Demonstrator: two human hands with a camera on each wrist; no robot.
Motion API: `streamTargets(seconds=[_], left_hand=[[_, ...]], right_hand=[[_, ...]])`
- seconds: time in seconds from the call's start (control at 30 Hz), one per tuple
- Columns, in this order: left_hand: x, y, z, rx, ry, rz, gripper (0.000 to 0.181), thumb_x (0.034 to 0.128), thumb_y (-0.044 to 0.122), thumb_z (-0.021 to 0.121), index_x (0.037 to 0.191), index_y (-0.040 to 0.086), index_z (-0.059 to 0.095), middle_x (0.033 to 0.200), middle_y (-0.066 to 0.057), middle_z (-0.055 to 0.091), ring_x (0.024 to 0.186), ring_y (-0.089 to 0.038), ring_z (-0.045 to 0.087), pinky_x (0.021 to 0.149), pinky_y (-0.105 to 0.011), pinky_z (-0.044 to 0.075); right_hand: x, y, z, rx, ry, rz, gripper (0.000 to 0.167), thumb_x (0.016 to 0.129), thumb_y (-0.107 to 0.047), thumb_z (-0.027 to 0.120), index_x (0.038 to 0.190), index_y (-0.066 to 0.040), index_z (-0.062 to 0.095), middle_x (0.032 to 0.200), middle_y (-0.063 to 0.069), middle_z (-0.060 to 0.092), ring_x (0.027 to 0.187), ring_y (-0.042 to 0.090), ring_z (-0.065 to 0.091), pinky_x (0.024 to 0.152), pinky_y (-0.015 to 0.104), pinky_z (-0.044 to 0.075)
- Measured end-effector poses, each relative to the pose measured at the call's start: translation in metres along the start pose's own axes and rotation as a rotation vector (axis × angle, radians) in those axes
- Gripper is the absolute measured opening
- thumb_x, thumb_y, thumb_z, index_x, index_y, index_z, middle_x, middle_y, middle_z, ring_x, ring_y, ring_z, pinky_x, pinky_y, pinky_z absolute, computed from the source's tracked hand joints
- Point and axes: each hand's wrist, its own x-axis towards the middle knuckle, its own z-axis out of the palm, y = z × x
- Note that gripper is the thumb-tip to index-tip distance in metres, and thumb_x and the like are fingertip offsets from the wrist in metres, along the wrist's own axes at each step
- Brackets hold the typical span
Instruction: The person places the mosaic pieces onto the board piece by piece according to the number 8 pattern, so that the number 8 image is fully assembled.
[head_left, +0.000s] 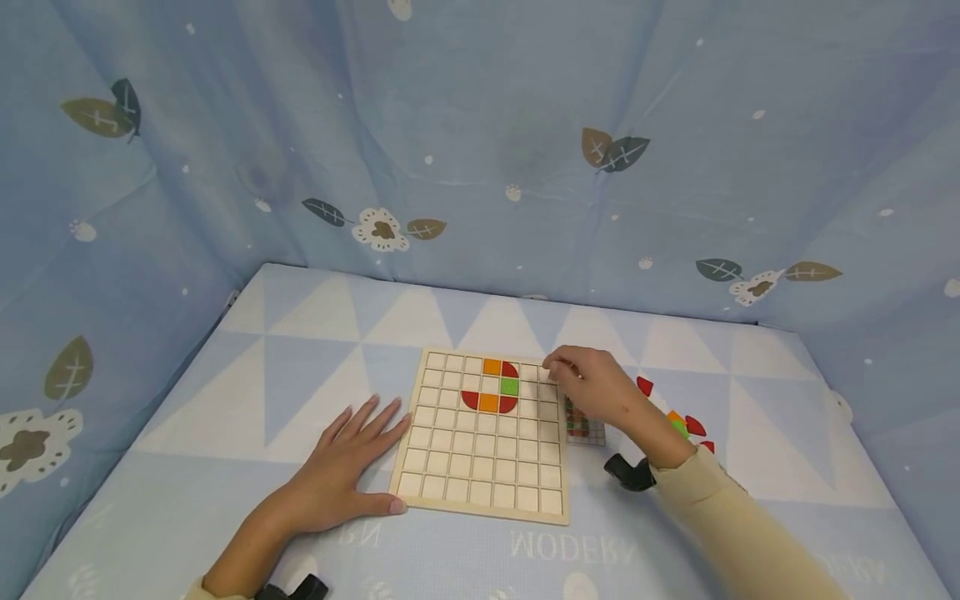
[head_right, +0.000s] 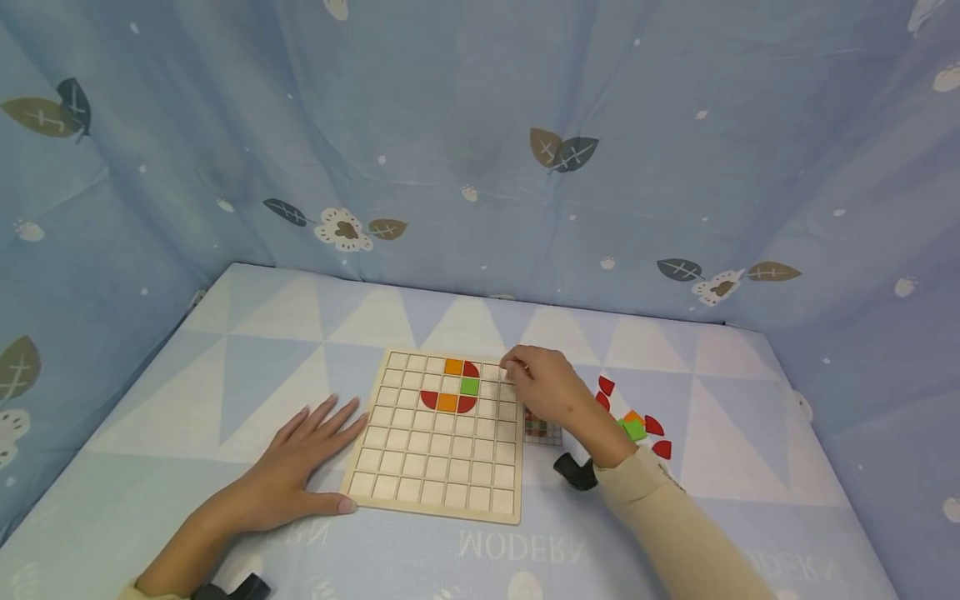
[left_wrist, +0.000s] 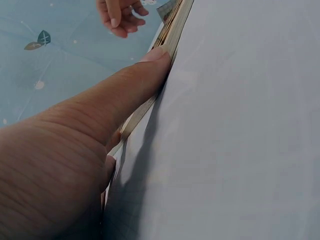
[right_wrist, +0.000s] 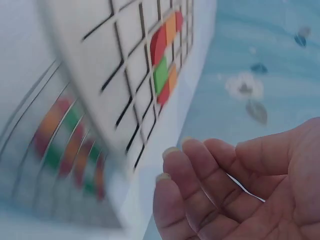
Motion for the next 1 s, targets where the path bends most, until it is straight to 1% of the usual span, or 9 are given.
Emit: streamTargets(seconds=[0.1, 0.17, 0.27, 0.4, 0.53, 0.63, 0.77, 0.87, 1.0], left_hand=[[0.0, 0.0, 0.0, 0.002, -0.004, -0.003, 0.109, 0.0797, 0.074, 0.074, 0.166, 0.023, 0.032, 0.174, -0.002, 0.019, 0.161, -0.034, 0.003, 0.125, -0.052, -0.003], [0.001, 0.001, 0.0, 0.001, -0.005, -0.002, 0.108, 0.0799, 0.073, 0.074, 0.166, 0.023, 0.032, 0.174, -0.002, 0.019, 0.161, -0.034, 0.003, 0.125, -0.052, -0.002], [0.002, 0.001, -0.001, -0.002, -0.003, -0.001, 0.108, 0.0801, 0.073, 0.075, 0.166, 0.023, 0.032, 0.174, -0.003, 0.019, 0.161, -0.034, 0.003, 0.125, -0.053, -0.002], [0.001, 0.0, -0.001, -0.005, 0.001, 0.001, 0.109, 0.0798, 0.072, 0.076, 0.166, 0.023, 0.032, 0.174, -0.003, 0.019, 0.161, -0.034, 0.003, 0.125, -0.053, -0.002], [0.0, -0.001, 0.0, 0.001, 0.001, -0.003, 0.109, 0.0796, 0.074, 0.074, 0.166, 0.023, 0.032, 0.174, -0.003, 0.019, 0.161, -0.034, 0.003, 0.125, -0.053, -0.002], [0.0, -0.001, 0.001, 0.005, 0.003, -0.006, 0.108, 0.0791, 0.075, 0.074, 0.166, 0.024, 0.033, 0.173, -0.003, 0.02, 0.161, -0.034, 0.004, 0.125, -0.052, -0.001], [-0.001, 0.0, 0.001, 0.002, 0.009, 0.001, 0.108, 0.0793, 0.073, 0.075, 0.166, 0.023, 0.034, 0.173, -0.004, 0.021, 0.16, -0.035, 0.004, 0.125, -0.052, -0.001], [0.0, 0.0, 0.001, 0.002, 0.01, 0.002, 0.108, 0.0795, 0.073, 0.075, 0.166, 0.023, 0.034, 0.173, -0.003, 0.021, 0.16, -0.035, 0.004, 0.125, -0.053, -0.001], [0.001, 0.001, 0.001, -0.001, 0.003, -0.006, 0.108, 0.0794, 0.073, 0.075, 0.166, 0.023, 0.033, 0.173, -0.003, 0.02, 0.161, -0.035, 0.003, 0.125, -0.053, -0.001]], right_hand=[[-0.013, 0.016, -0.013, 0.013, 0.028, 0.045, 0.03, 0.109, -0.014, 0.048, 0.123, -0.005, 0.072, 0.109, 0.007, 0.074, 0.098, 0.024, 0.068, 0.081, 0.044, 0.054], [-0.022, 0.025, -0.021, 0.035, 0.044, 0.085, 0.03, 0.11, -0.016, 0.048, 0.126, -0.005, 0.071, 0.111, 0.008, 0.074, 0.1, 0.026, 0.069, 0.076, 0.044, 0.055], [-0.033, 0.039, -0.029, 0.045, 0.066, 0.133, 0.031, 0.111, -0.019, 0.049, 0.131, -0.005, 0.068, 0.115, 0.009, 0.073, 0.103, 0.027, 0.069, 0.078, 0.045, 0.057], [-0.047, 0.054, -0.035, 0.023, 0.08, 0.177, 0.031, 0.11, -0.02, 0.051, 0.132, -0.004, 0.067, 0.118, 0.012, 0.073, 0.103, 0.029, 0.069, 0.091, 0.053, 0.056], [-0.057, 0.067, -0.037, -0.012, 0.089, 0.206, 0.03, 0.109, -0.02, 0.055, 0.129, -0.002, 0.068, 0.118, 0.015, 0.073, 0.103, 0.033, 0.067, 0.089, 0.053, 0.057], [-0.064, 0.076, -0.037, -0.039, 0.078, 0.214, 0.031, 0.107, -0.019, 0.06, 0.13, 0.0, 0.068, 0.118, 0.015, 0.072, 0.102, 0.031, 0.066, 0.081, 0.045, 0.057], [-0.07, 0.088, -0.032, -0.078, 0.032, 0.188, 0.032, 0.101, -0.015, 0.07, 0.129, 0.001, 0.069, 0.111, 0.012, 0.067, 0.09, 0.023, 0.061, 0.073, 0.035, 0.052], [-0.072, 0.095, -0.027, -0.124, 0.024, 0.149, 0.03, 0.095, -0.013, 0.077, 0.123, -0.003, 0.072, 0.103, 0.008, 0.06, 0.084, 0.02, 0.054, 0.072, 0.034, 0.049], [-0.073, 0.098, -0.019, -0.189, 0.077, 0.123, 0.027, 0.091, -0.011, 0.081, 0.117, -0.006, 0.073, 0.095, 0.005, 0.057, 0.081, 0.02, 0.051, 0.072, 0.036, 0.047]])
